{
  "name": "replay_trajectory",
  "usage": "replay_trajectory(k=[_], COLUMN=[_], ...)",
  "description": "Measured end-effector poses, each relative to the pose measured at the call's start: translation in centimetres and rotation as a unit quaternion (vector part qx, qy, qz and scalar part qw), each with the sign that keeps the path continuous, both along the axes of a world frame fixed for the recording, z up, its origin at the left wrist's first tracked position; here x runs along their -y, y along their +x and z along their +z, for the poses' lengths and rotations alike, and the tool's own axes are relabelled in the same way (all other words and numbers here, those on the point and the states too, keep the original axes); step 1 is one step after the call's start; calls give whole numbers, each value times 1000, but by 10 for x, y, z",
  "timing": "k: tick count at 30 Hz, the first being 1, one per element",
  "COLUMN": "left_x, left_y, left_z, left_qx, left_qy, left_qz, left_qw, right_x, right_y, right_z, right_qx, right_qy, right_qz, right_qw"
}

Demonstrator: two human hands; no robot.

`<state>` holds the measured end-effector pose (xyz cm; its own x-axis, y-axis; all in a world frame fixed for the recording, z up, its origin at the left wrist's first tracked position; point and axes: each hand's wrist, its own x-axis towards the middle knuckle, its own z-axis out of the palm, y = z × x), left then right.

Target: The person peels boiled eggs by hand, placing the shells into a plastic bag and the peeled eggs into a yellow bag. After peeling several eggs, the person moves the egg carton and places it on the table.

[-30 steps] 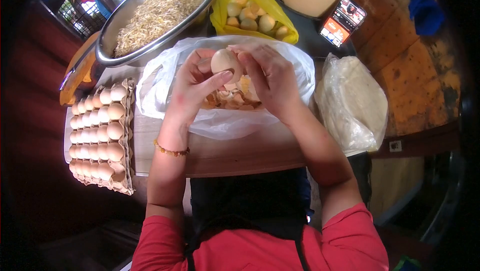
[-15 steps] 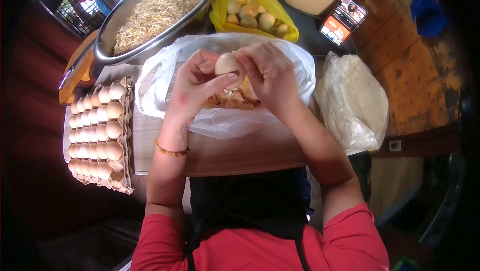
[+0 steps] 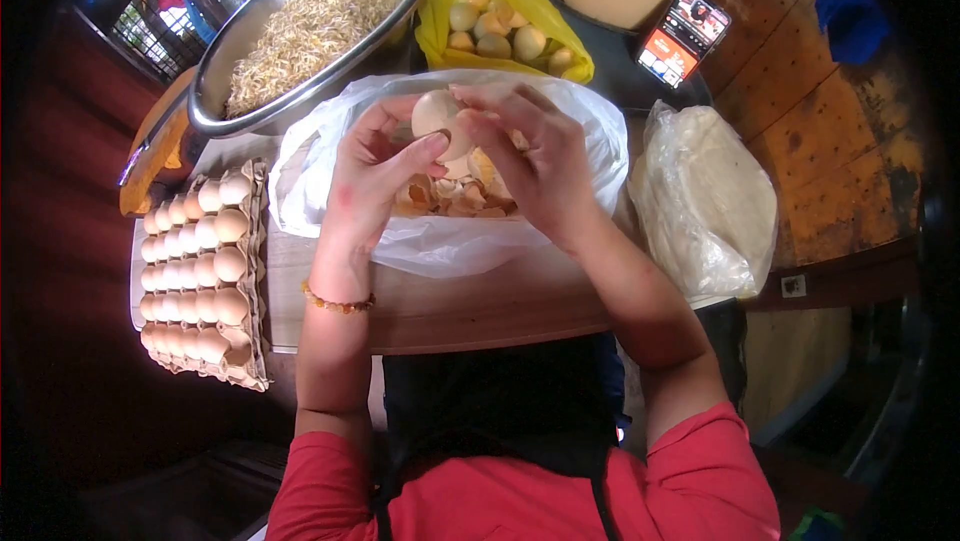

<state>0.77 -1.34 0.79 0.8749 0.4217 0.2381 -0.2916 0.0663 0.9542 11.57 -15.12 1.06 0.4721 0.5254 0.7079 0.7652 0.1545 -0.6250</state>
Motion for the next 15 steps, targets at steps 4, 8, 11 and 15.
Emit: replay_trajectory(k=[4, 8, 11, 15], left_x=[1, 3, 6, 10], left_y=[0, 1, 2, 3], left_z=[-1, -1, 0, 1], left_qx=[-6, -23, -36, -56], left_qy=[24, 33, 11, 12], left_qz=[9, 13, 8, 10], left_qw=[1000, 999, 999, 998], right_x=[-6, -2, -4, -7], right_y=[-2, 0, 3, 10], right_z=[-10, -8, -10, -14], right_qx=[-180, -167, -21, 95], right_qy=[65, 18, 17, 25], right_qz=[80, 39, -40, -73], right_qw=[978, 985, 999, 993])
